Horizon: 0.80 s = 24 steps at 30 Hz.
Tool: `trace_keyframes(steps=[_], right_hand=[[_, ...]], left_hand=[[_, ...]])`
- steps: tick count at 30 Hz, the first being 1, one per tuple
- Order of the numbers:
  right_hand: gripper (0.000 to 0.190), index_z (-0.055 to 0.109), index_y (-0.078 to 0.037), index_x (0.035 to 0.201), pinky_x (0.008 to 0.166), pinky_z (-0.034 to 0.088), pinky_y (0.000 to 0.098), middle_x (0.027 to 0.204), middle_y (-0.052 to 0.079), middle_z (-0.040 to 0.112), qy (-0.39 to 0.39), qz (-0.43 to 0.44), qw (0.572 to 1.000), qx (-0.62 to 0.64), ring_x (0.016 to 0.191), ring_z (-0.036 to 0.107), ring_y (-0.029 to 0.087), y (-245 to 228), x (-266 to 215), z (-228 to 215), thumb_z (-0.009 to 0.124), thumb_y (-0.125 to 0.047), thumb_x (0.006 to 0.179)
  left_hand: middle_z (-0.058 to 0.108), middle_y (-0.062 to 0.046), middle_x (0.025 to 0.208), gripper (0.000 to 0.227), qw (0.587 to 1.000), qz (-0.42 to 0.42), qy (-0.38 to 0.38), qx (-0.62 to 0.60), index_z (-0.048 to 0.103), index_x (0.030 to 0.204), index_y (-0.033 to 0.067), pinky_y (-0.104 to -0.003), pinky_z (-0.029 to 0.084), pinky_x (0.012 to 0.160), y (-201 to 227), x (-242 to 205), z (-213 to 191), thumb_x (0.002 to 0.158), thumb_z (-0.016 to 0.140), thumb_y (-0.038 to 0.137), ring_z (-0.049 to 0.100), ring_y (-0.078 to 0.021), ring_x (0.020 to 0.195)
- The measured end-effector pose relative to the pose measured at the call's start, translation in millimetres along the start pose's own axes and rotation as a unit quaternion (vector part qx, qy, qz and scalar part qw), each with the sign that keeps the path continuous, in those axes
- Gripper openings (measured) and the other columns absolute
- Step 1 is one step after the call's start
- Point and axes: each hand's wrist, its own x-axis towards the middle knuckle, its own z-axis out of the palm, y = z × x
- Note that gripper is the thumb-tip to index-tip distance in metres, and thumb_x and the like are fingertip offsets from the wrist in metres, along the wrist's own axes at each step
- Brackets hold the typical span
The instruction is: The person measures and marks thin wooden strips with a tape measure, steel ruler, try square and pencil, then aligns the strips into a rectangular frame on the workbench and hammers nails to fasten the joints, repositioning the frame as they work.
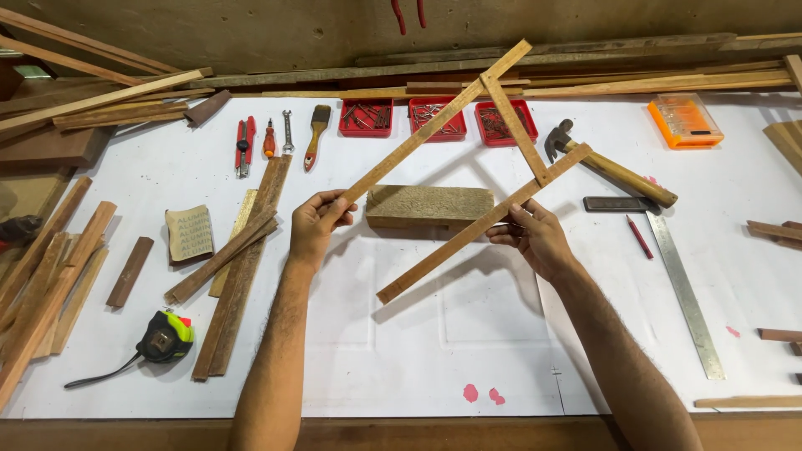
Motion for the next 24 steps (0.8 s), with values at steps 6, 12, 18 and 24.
trace_keyframes(steps=[6,12,18,24], right_hand=[[0.030,0.053,0.005,0.122,0.075,0.065,0.0351,0.103,0.021,0.069,0.022,0.013,1.000,0.009,0.088,0.073,0.024,10,5,-12,0.041,-0.020,0.110],[0.029,0.055,0.006,0.121,0.073,0.065,0.0333,0.099,0.022,0.068,0.036,0.024,0.999,0.002,0.084,0.073,0.023,17,8,-16,0.040,-0.018,0.112],[0.030,0.054,0.005,0.121,0.073,0.066,0.0323,0.098,0.020,0.068,0.050,0.031,0.998,-0.013,0.084,0.073,0.022,17,9,-17,0.039,-0.018,0.110],[0.028,0.053,0.005,0.121,0.072,0.065,0.0317,0.099,0.021,0.067,0.057,0.025,0.998,-0.013,0.084,0.073,0.022,21,11,-20,0.040,-0.019,0.111]], left_hand=[[0.076,-0.009,0.097,0.027,0.998,0.006,0.058,-0.008,0.068,0.120,-0.0011,-0.025,0.060,0.075,-4,2,-9,0.102,0.064,0.019,0.069,-0.0105,0.079],[0.076,-0.009,0.096,0.026,0.996,-0.024,0.083,0.012,0.069,0.119,0.0012,-0.025,0.060,0.076,-6,0,-9,0.102,0.063,0.019,0.069,-0.0095,0.079],[0.076,-0.009,0.093,0.031,0.995,-0.048,0.079,0.028,0.067,0.121,0.0015,-0.025,0.060,0.073,-2,-3,-3,0.095,0.071,0.018,0.069,-0.0096,0.078],[0.073,-0.007,0.094,0.039,0.993,-0.020,0.097,0.066,0.068,0.120,-0.0020,-0.023,0.060,0.075,-13,-1,-10,0.087,0.081,0.014,0.069,-0.0092,0.081]])
